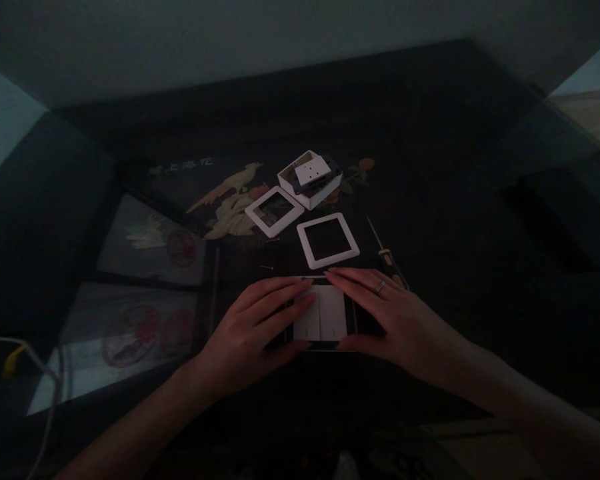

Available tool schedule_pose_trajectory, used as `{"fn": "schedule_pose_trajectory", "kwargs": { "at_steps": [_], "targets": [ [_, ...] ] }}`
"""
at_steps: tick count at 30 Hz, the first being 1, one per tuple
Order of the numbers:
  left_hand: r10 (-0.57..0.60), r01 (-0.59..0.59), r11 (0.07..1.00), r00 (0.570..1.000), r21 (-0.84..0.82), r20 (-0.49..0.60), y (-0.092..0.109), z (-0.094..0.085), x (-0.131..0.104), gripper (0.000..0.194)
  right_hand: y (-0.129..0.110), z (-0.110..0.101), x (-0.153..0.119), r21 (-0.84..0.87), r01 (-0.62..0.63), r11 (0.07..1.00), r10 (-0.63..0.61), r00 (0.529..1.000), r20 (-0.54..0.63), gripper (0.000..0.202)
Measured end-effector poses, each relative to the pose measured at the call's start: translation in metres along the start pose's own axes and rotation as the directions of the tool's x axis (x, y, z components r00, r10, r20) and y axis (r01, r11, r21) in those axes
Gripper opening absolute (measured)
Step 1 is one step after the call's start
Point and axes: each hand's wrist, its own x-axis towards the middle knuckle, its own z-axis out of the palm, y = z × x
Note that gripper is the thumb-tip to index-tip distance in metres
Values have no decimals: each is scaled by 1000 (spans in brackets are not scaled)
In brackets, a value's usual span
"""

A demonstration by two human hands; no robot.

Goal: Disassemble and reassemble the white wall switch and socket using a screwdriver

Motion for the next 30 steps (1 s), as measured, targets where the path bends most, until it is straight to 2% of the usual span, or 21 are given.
{"fn": "schedule_pose_trajectory", "kwargs": {
  "at_steps": [5,10,14,30],
  "targets": [
    [78,-82,983,997,162,30,2,2,-4,41,-1,0,-1,16,-20,1000,20,1000,3,68],
    [138,-152,959,988,238,73,1,5,-8,54,-1,1,0,6,-17,1000,17,1000,0,69],
    [150,-161,950,987,267,61,2,8,-12,47,-1,0,0,6,-16,1000,16,1000,4,69],
    [157,-172,954,984,245,79,0,6,-12,46,0,1,2,-2,12,1000,-12,1000,-11,70]
  ]
}}
